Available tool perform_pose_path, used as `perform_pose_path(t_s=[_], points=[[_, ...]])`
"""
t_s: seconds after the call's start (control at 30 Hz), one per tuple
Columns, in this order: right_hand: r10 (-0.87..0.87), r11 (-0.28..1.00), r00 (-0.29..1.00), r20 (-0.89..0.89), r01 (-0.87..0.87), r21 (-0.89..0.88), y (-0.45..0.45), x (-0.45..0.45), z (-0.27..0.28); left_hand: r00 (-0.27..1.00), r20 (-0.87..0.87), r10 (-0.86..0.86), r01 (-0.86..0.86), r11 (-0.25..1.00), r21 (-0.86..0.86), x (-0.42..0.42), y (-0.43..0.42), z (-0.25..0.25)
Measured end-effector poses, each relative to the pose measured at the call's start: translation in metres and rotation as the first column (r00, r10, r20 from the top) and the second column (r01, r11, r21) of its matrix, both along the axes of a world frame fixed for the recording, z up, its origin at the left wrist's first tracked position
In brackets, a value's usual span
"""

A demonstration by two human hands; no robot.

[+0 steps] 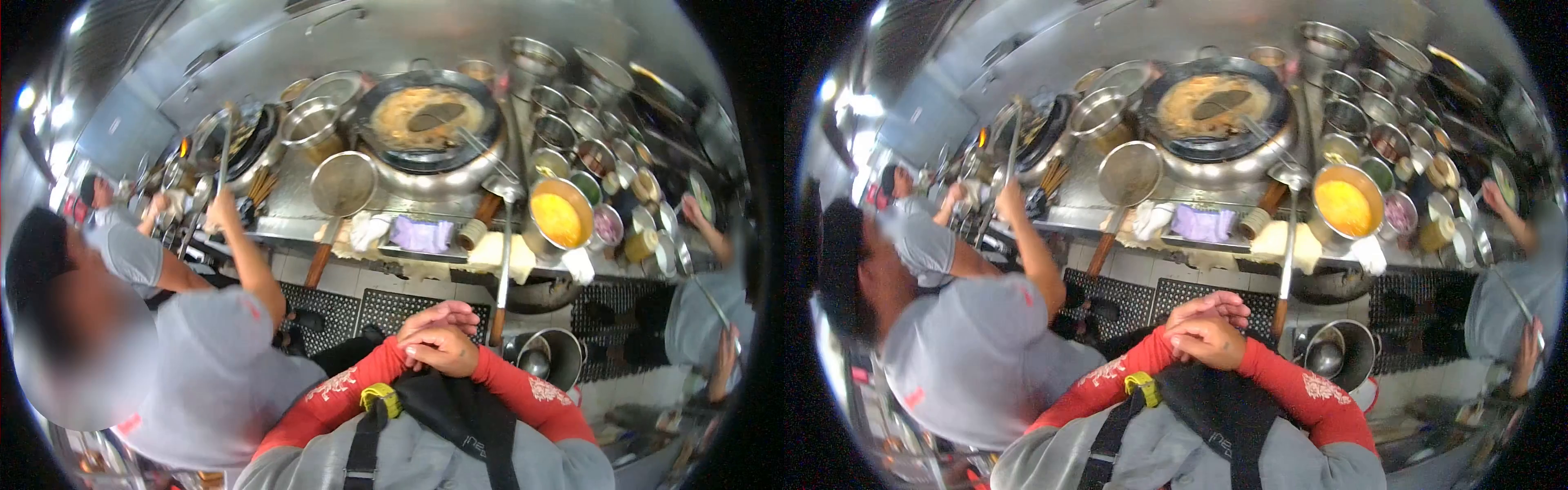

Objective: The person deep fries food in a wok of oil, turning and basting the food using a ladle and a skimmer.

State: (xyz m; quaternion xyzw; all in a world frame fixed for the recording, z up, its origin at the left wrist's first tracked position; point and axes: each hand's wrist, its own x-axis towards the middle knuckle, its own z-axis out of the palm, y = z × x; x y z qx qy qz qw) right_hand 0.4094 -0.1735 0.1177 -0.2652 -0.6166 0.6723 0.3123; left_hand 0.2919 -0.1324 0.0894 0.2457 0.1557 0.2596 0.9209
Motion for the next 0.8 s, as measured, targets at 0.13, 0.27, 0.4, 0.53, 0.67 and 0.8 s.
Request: perform_pose_path(t_s=[0.13, 0.27, 0.4, 0.53, 0.67, 0.8], points=[[0.04, 0.998, 0.999, -0.003, -0.04, -0.057, 0.002, -0.008, 0.001, 0.995, 0.083, 0.052, -0.048, 0.997, -0.054, -0.008, -0.002, -0.001], [0.055, 0.998, 0.998, 0.008, -0.055, -0.004, 0.005, -0.015, 0.005, 0.99, 0.089, 0.107, -0.099, 0.991, -0.09, -0.019, -0.006, -0.001], [0.096, 0.995, 0.995, 0.023, -0.096, 0.0, 0.004, -0.026, 0.003, 0.98, 0.125, 0.157, -0.157, 0.988, -0.012, -0.027, -0.009, -0.02], [0.075, 0.997, 0.997, 0.026, -0.075, 0.027, 0.003, -0.031, -0.001, 0.983, 0.065, 0.171, -0.173, 0.985, 0.019, -0.034, -0.008, -0.007], [0.119, 0.991, 0.991, 0.054, -0.115, -0.066, 0.007, -0.031, 0.013, 0.977, -0.025, 0.21, -0.211, 0.976, -0.046, -0.037, -0.009, 0.001], [0.079, 0.997, 0.994, 0.08, -0.078, -0.017, 0.009, -0.031, 0.018, 0.979, -0.05, 0.198, -0.2, 0.979, -0.034, -0.041, -0.004, -0.003]])
